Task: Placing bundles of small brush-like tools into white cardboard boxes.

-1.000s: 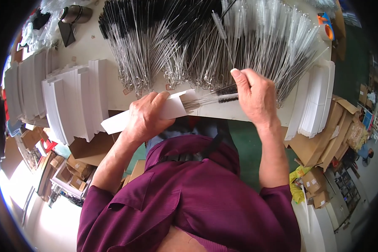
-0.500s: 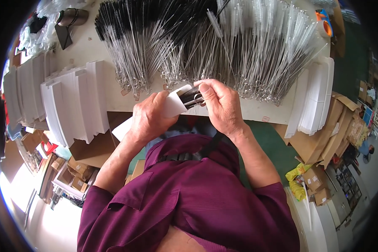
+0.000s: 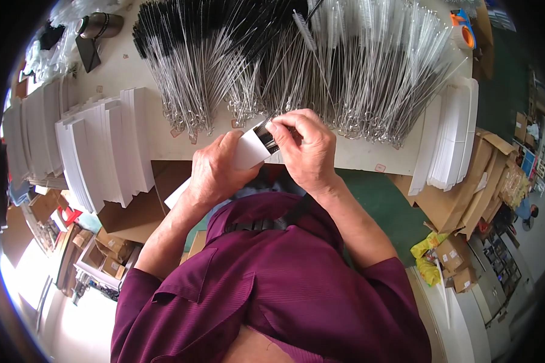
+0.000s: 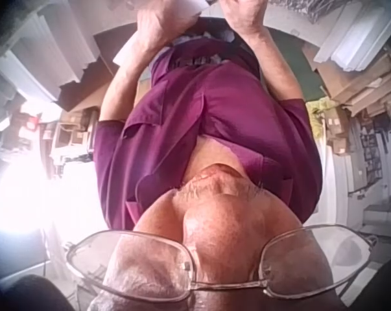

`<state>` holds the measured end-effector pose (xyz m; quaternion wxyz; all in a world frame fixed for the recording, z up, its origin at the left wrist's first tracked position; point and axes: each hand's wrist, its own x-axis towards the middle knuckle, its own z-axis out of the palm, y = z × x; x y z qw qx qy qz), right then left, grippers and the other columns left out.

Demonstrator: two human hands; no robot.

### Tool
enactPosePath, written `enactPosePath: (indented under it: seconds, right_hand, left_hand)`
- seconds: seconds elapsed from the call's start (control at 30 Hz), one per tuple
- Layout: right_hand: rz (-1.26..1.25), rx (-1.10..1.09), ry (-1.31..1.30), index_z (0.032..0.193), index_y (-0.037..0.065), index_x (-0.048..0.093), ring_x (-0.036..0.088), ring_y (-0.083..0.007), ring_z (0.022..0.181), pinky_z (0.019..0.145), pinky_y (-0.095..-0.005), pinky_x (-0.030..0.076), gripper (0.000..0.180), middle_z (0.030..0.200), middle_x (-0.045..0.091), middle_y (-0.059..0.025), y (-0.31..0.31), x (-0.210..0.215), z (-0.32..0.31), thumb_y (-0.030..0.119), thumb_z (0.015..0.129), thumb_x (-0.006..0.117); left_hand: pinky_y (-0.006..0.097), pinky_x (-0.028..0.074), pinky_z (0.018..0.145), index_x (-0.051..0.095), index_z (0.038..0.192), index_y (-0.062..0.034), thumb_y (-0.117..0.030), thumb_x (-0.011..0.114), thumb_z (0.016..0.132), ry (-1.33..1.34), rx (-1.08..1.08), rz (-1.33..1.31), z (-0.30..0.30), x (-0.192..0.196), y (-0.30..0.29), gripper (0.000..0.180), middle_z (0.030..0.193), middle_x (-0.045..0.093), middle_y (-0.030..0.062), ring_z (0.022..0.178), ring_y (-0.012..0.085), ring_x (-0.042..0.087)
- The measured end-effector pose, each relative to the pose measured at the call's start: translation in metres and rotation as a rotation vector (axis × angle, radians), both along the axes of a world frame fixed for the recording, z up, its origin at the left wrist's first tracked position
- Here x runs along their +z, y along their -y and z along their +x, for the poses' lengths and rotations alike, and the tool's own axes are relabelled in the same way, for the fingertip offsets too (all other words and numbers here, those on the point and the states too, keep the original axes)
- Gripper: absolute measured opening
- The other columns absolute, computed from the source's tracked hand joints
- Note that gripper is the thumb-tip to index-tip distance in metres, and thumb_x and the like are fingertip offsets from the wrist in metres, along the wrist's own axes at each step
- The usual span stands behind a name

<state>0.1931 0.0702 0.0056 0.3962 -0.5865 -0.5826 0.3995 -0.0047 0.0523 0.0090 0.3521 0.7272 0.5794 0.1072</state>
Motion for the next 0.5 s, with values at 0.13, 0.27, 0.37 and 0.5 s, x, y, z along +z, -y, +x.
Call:
enactPosePath:
  seconds: [0.13, 0.27, 0.37, 0.5]
  right_hand:
    - [0.032, -0.004, 0.048, 0.115, -0.003, 0.067, 0.07, -0.0252, 0.086, 0.076, -0.0341, 0.056, 0.022, 0.106, 0.07, -0.0159, 0.008, -0.01, -0.002, 0.01, 0.098, 0.068]
    - [0.065, 0.171, 0.12, 0.142, -0.007, 0.05, 0.057, -0.0424, 0.128, 0.109, -0.0449, 0.045, 0.046, 0.136, 0.058, -0.0279, 0.024, -0.012, -0.017, 0.019, 0.104, 0.056]
    - [0.022, 0.226, 0.095, 0.148, -0.007, 0.042, 0.051, -0.0435, 0.134, 0.112, -0.0457, 0.042, 0.056, 0.142, 0.052, -0.0296, 0.025, -0.014, -0.017, 0.023, 0.104, 0.057]
    - [-0.041, 0.247, 0.004, 0.15, -0.006, 0.04, 0.046, -0.0422, 0.139, 0.113, -0.0451, 0.041, 0.063, 0.146, 0.049, -0.0281, 0.029, -0.009, -0.009, 0.027, 0.101, 0.063]
  left_hand:
    - [0.047, 0.057, 0.071, 0.062, 0.109, -0.0024, -0.027, 0.083, 0.073, 0.03, 0.02, -0.055, 0.001, 0.005, 0.002, 0.048, 0.094, 0.071, 0.0162, 0.084, 0.0356, 0.072]
    - [0.049, 0.056, 0.066, 0.059, 0.1, -0.0025, -0.026, 0.08, 0.075, 0.08, 0.041, -0.015, 0.005, 0.003, 0.005, 0.04, 0.086, 0.068, 0.0169, 0.077, 0.0374, 0.07]
    - [0.049, 0.056, 0.067, 0.058, 0.102, -0.0019, -0.027, 0.079, 0.076, 0.042, 0.068, -0.061, 0.003, 0.001, 0.008, 0.042, 0.087, 0.068, 0.0181, 0.078, 0.0385, 0.07]
    - [0.05, 0.056, 0.068, 0.058, 0.102, -0.0013, -0.03, 0.08, 0.077, 0.076, 0.028, -0.07, 0.0, 0.003, 0.008, 0.044, 0.088, 0.069, 0.019, 0.079, 0.0394, 0.07]
